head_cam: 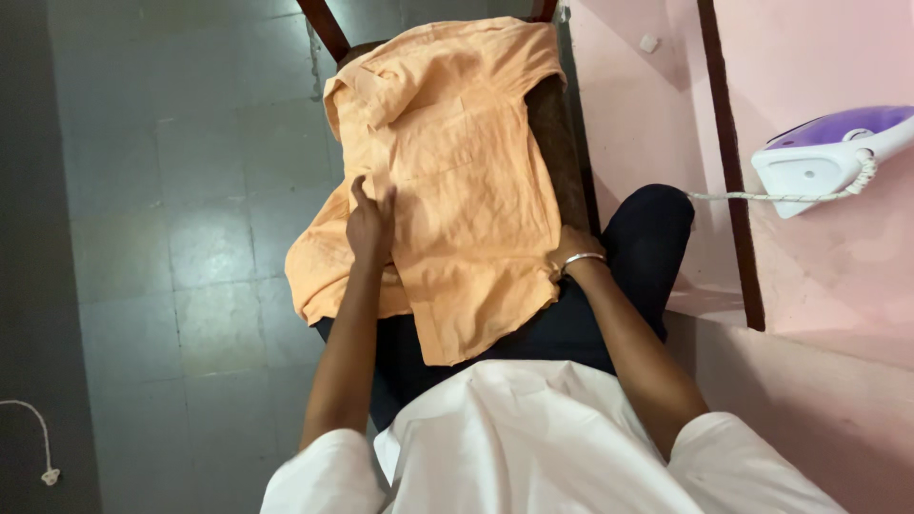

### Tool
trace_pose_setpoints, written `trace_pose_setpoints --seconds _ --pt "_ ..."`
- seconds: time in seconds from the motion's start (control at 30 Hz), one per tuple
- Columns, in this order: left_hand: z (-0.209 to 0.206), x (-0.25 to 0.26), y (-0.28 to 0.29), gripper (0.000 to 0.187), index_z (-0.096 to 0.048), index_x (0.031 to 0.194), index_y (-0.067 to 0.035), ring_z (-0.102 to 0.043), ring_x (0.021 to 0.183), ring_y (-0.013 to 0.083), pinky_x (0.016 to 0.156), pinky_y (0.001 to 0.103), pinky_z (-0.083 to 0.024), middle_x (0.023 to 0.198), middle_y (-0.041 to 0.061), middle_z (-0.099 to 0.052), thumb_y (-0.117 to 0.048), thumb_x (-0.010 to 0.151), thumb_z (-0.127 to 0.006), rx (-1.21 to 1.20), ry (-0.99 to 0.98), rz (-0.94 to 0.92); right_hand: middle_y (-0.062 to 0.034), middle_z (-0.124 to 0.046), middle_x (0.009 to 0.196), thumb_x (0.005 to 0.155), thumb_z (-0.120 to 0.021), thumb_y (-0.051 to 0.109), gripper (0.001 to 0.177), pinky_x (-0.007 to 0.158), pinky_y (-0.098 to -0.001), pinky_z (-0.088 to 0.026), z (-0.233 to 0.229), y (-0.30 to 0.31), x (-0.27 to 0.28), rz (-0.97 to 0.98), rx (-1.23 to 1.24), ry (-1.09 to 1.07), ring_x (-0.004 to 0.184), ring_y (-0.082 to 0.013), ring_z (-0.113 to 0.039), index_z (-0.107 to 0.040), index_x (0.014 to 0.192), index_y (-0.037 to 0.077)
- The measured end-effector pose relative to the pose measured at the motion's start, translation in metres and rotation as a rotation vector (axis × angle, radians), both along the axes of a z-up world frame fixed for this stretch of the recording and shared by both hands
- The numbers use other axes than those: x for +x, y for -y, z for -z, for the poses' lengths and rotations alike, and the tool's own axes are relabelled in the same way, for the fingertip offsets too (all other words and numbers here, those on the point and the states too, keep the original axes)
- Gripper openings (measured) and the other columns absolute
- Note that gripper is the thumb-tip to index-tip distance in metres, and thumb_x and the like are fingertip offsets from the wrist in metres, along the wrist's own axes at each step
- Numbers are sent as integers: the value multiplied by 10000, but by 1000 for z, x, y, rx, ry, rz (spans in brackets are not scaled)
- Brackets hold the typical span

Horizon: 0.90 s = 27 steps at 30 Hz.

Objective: The person irons a peach-colored shirt laid on a chair using a purple and white iron. They smooth the fabric with one hand while moving the iron with the other, then flip the shirt to iron the other side.

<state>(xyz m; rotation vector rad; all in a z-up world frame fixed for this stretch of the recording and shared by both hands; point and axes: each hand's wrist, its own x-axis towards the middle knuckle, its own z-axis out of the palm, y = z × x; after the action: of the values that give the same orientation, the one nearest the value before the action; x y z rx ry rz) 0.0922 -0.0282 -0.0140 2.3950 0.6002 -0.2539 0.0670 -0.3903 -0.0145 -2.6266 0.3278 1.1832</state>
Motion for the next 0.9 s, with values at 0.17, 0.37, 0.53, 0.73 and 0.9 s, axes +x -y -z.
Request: trace_pose_setpoints --seconds 0.17,0.37,0.53,0.73,0.9 --pt "-19 -88 21 685 -588 1315 -39 -474 1281 355 1062 501 -361 1372 187 -552 -490 836 -776 452 273 303 -264 -664 1187 737 -864 226 710 859 -432 -589 61 20 -6 418 375 299 1053 -373 -705 -514 1288 -52" --pt "-21 -129 3 375 -734 930 -101 -634 1039 299 940 512 -467 1022 74 -721 -471 886 -692 363 81 691 -262 -681 1125 813 -660 46 387 966 -424 -525 112 21 -1 403 426 701 1086 -389 -670 -568 1186 4" --pt "-25 -119 -4 469 -693 765 -52 -679 745 363 709 490 -533 750 159 -696 -466 981 -646 170 81 560 -283 -686 1069 954 -636 123 385 856 -487 -539 90 20 -1 499 406 609 986 -445 -686 -440 1282 77" --pt "-88 -124 12 528 -691 742 -25 -644 573 361 546 470 -516 602 176 -652 -510 922 -585 13 -64 488 -323 -700 1041 995 -548 74 391 839 -551 -537 46 18 -9 316 179 463 956 -493 -685 -425 1357 151" --pt "-152 -160 38 732 -664 739 -45 -638 591 297 642 448 -535 609 154 -609 -713 929 -435 -244 -764 665 -282 -675 1156 981 -450 41 323 886 -536 -534 25 5 -8 246 198 464 1041 -473 -669 -487 1281 154"
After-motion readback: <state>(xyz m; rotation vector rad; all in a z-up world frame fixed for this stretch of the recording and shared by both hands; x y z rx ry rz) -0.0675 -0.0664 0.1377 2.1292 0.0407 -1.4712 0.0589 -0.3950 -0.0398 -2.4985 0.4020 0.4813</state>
